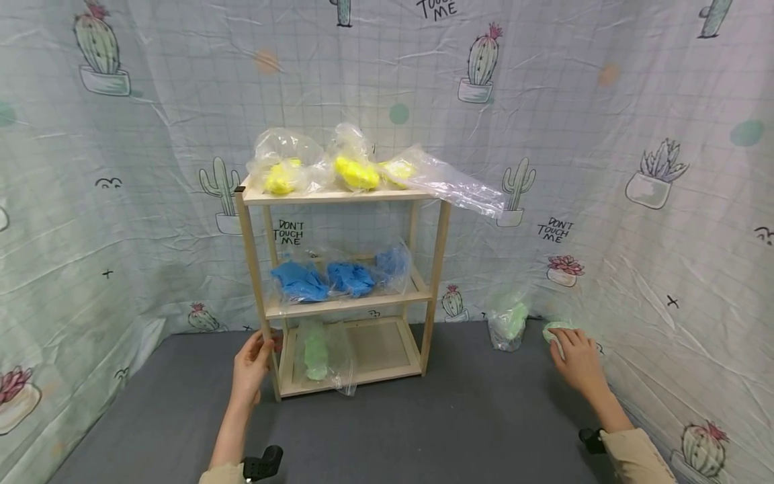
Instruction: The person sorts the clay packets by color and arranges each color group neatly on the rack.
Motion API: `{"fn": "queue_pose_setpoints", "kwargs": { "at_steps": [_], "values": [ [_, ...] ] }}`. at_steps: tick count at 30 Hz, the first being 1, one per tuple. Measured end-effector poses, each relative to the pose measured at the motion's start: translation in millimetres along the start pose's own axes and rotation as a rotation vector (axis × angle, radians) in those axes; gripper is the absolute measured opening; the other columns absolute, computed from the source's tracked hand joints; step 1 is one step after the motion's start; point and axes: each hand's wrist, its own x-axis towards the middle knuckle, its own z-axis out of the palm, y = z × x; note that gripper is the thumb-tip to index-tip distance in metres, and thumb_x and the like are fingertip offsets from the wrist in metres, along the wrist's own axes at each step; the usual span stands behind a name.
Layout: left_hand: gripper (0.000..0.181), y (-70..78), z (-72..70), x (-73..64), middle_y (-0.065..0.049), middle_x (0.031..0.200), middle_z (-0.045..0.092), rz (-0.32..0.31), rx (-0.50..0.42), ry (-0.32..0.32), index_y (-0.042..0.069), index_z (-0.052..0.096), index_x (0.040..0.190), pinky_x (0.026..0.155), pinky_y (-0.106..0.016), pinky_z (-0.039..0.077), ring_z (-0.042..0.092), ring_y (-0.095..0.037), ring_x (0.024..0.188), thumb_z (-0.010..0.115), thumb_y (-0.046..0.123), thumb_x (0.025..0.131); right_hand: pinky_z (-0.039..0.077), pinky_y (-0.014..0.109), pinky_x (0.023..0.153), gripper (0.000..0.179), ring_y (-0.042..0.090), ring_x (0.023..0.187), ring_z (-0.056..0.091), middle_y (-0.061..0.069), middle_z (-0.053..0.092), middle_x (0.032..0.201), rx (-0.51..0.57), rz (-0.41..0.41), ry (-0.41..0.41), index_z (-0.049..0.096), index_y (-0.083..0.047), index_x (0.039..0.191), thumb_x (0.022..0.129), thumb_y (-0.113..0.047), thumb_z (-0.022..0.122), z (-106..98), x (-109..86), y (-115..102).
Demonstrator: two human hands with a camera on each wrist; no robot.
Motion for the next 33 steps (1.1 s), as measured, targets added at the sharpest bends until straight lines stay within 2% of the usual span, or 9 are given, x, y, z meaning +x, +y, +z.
{"fn": "queue_pose_setpoints", "kwargs": {
  "at_steps": [2, 5, 10, 12, 15, 20, 25, 29, 33],
  "values": [
    [0.031, -0.3, -0.1, -0.2, 0.023, 0.078, 0.057, -0.001, -0.001, -0.001, 0.016, 0.051, 0.119, 0.057, -0.023, 0.034, 0.049, -0.003, 0.072, 0.046, 0.032, 0.093, 0.03, 0.051, 0.068, 0.024, 0.039, 0.093, 0.046, 0.023, 0.056, 0.103, -0.021, 0.085, -0.072, 0.058, 0.004, 0.105, 0.082, -0.004, 0.057, 0, -3.1, 13],
    [0.029, -0.9, 0.0, 0.7, 0.022, 0.078, 0.058, -0.002, -0.009, 0.003, 0.018, 0.052, 0.117, 0.056, -0.023, 0.034, 0.049, -0.006, 0.071, 0.047, 0.033, 0.092, 0.027, 0.058, 0.073, 0.03, 0.044, 0.103, 0.04, 0.028, 0.046, 0.117, -0.05, 0.208, -0.224, 0.051, 0.006, 0.114, 0.09, -0.012, 0.049, 1, -5.7, 32],
    [0.027, -2.0, 0.6, 2.3, 0.02, 0.078, 0.059, 0.004, -0.028, 0.005, 0.021, 0.054, 0.114, 0.056, -0.022, 0.034, 0.048, -0.006, 0.071, 0.048, 0.033, 0.091, 0.018, 0.07, 0.08, 0.055, 0.051, 0.116, 0.026, 0.035, 0.027, 0.133, -0.038, 0.379, -0.485, 0.032, 0.01, 0.13, 0.098, -0.034, 0.029, 3, -6.9, 58],
    [0.027, -2.2, 0.7, 2.3, 0.02, 0.078, 0.059, 0.007, -0.033, 0.007, 0.019, 0.054, 0.114, 0.055, -0.022, 0.034, 0.048, -0.006, 0.071, 0.049, 0.033, 0.091, 0.014, 0.074, 0.081, 0.064, 0.053, 0.118, 0.022, 0.036, 0.021, 0.135, -0.014, 0.432, -0.547, 0.026, 0.012, 0.132, 0.098, -0.042, 0.023, 5, -7.2, 65],
    [0.03, -1.9, 0.6, 1.7, 0.02, 0.078, 0.059, 0.01, -0.034, 0.007, 0.015, 0.054, 0.116, 0.054, -0.022, 0.033, 0.048, -0.006, 0.07, 0.048, 0.032, 0.091, 0.008, 0.077, 0.082, 0.074, 0.056, 0.118, 0.018, 0.039, 0.017, 0.135, 0.015, 0.488, -0.598, 0.021, 0.013, 0.134, 0.095, -0.051, 0.022, 9, -7.1, 70],
    [0.026, -1.1, 0.5, 1.7, 0.02, 0.079, 0.059, 0.024, -0.042, 0.004, 0.017, 0.055, 0.114, 0.054, -0.022, 0.034, 0.049, -0.004, 0.07, 0.048, 0.03, 0.092, 0.007, 0.077, 0.082, 0.091, 0.061, 0.117, 0.015, 0.043, 0.014, 0.131, 0.006, 0.546, -0.661, 0.016, 0.014, 0.136, 0.089, -0.063, 0.031, 15, -9.7, 70],
    [0.021, -1.0, 1.6, 2.3, 0.02, 0.079, 0.059, 0.039, -0.041, -0.003, 0.022, 0.055, 0.111, 0.055, -0.022, 0.034, 0.051, -0.003, 0.074, 0.048, 0.029, 0.092, 0.004, 0.078, 0.081, 0.103, 0.066, 0.115, 0.008, 0.047, 0.008, 0.129, 0.021, 0.578, -0.754, 0.009, 0.015, 0.136, 0.082, -0.067, 0.041, 18, -14.5, 70],
    [0.021, -1.9, 1.5, 1.6, 0.019, 0.08, 0.059, 0.04, -0.037, 0.004, 0.022, 0.055, 0.111, 0.054, -0.022, 0.034, 0.052, -0.002, 0.074, 0.048, 0.029, 0.092, 0.004, 0.078, 0.08, 0.107, 0.068, 0.114, 0.008, 0.048, 0.008, 0.128, 0.007, 0.562, -0.811, 0.009, 0.014, 0.136, 0.079, -0.069, 0.044, 21, -16.8, 70],
    [0.024, -2.8, 0.8, 0.4, 0.019, 0.081, 0.059, 0.037, -0.035, 0.013, 0.019, 0.055, 0.113, 0.055, -0.023, 0.035, 0.052, -0.002, 0.075, 0.048, 0.03, 0.092, 0.007, 0.079, 0.079, 0.108, 0.067, 0.113, 0.012, 0.048, 0.011, 0.127, -0.017, 0.527, -0.835, 0.017, 0.013, 0.135, 0.075, -0.07, 0.049, 25, -18.5, 68]
  ]
}}
